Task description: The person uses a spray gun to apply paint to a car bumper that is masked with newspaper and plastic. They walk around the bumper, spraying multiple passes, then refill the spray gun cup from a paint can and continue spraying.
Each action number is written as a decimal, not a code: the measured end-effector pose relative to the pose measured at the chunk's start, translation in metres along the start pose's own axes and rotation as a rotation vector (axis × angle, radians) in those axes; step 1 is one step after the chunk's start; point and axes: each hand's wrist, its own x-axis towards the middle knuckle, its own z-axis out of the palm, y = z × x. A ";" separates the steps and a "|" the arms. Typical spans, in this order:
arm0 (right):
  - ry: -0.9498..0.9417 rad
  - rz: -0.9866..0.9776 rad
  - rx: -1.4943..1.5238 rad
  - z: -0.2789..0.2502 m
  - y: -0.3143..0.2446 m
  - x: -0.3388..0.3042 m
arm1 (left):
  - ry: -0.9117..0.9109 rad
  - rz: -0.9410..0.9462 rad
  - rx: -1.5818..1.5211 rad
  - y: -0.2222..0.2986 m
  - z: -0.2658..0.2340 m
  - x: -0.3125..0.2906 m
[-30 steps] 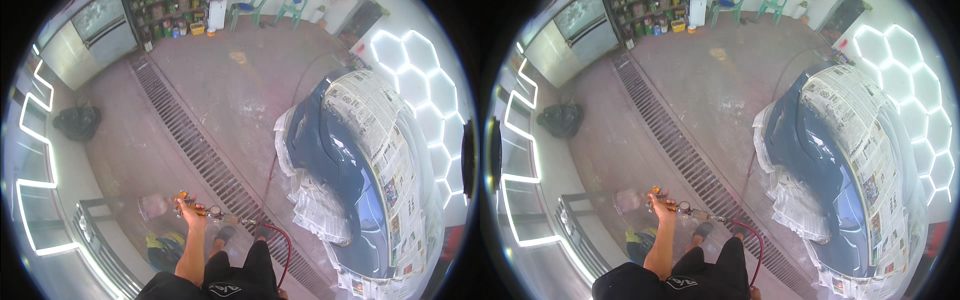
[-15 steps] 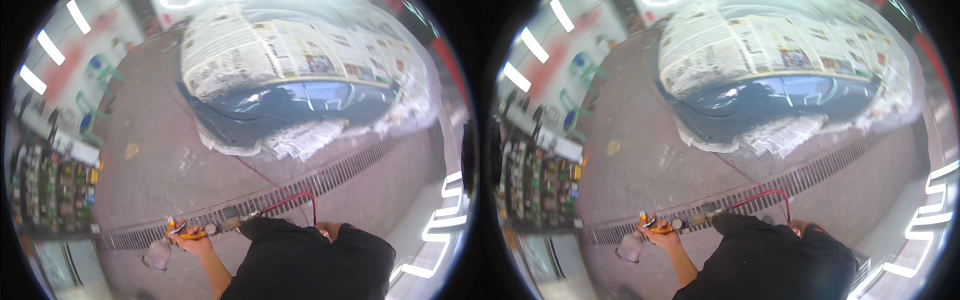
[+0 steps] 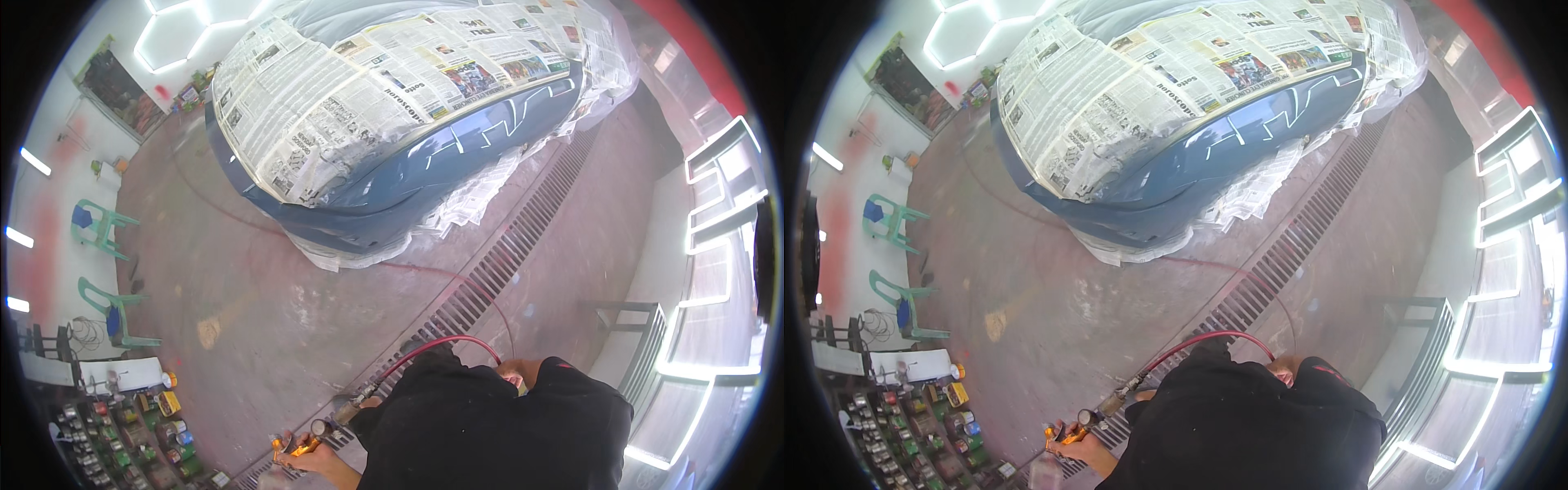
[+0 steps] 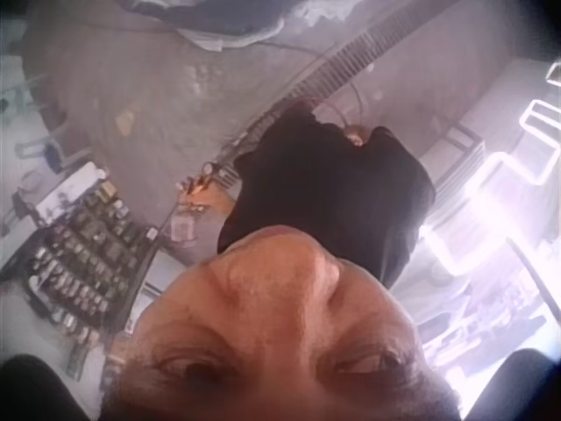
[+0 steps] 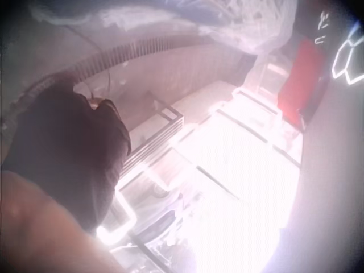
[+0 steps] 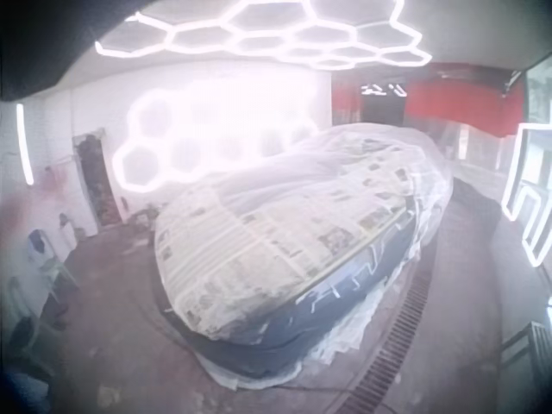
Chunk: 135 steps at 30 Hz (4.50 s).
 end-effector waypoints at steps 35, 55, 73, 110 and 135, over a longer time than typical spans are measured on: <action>0.580 -1.374 0.034 0.475 -1.080 -0.364 | -0.652 0.208 0.298 0.306 0.425 0.775; 0.720 -2.494 0.362 0.710 -1.697 -0.662 | -1.559 0.504 0.838 0.343 0.663 1.318; 0.583 -2.434 0.306 0.632 -2.107 -0.656 | -2.008 1.735 0.701 0.484 1.127 1.484; 1.406 -1.687 0.805 0.153 -2.960 -0.604 | -0.990 -0.863 0.074 0.074 1.932 2.054; 1.564 -1.178 0.555 -0.129 -3.237 -0.546 | -1.028 -0.852 0.676 -0.353 2.376 2.195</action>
